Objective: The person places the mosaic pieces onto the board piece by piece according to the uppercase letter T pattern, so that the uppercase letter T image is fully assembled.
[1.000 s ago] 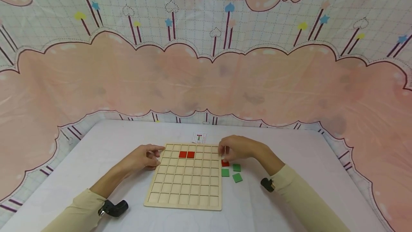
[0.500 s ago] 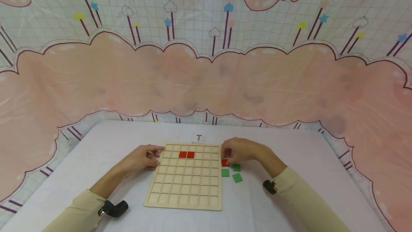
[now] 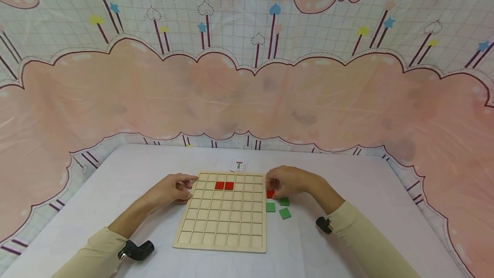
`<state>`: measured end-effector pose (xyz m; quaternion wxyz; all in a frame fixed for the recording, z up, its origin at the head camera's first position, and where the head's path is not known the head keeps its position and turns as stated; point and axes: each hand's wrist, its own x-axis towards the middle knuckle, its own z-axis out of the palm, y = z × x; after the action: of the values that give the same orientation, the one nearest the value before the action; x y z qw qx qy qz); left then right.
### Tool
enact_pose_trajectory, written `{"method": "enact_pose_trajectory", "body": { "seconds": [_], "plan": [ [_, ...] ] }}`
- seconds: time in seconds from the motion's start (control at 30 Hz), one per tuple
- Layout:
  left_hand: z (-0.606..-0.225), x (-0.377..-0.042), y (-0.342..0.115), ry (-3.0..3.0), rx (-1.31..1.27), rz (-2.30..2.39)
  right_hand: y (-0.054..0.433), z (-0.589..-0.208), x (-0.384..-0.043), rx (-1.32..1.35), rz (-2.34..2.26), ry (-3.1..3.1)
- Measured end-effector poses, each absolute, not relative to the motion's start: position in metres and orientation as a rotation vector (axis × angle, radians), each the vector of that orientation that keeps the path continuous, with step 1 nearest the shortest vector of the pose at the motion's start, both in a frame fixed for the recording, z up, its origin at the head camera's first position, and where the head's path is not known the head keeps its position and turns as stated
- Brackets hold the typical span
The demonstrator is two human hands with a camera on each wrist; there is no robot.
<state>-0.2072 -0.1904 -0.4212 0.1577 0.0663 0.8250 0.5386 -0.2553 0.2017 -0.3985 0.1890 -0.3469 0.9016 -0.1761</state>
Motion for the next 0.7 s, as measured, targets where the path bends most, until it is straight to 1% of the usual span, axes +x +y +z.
{"method": "enact_pose_trajectory", "body": {
  "seconds": [0.4,0.7],
  "plan": [
    [-0.4201,-0.2063,-0.1903,2.356,0.203,1.543,0.206,-0.4004,-0.2566,-0.972,-0.431,2.583],
    [-0.421,-0.2068,-0.191,2.347,0.201,1.563,0.2089,-0.3949,-0.2553,-0.989,-0.384,2.611]
  ]
}}
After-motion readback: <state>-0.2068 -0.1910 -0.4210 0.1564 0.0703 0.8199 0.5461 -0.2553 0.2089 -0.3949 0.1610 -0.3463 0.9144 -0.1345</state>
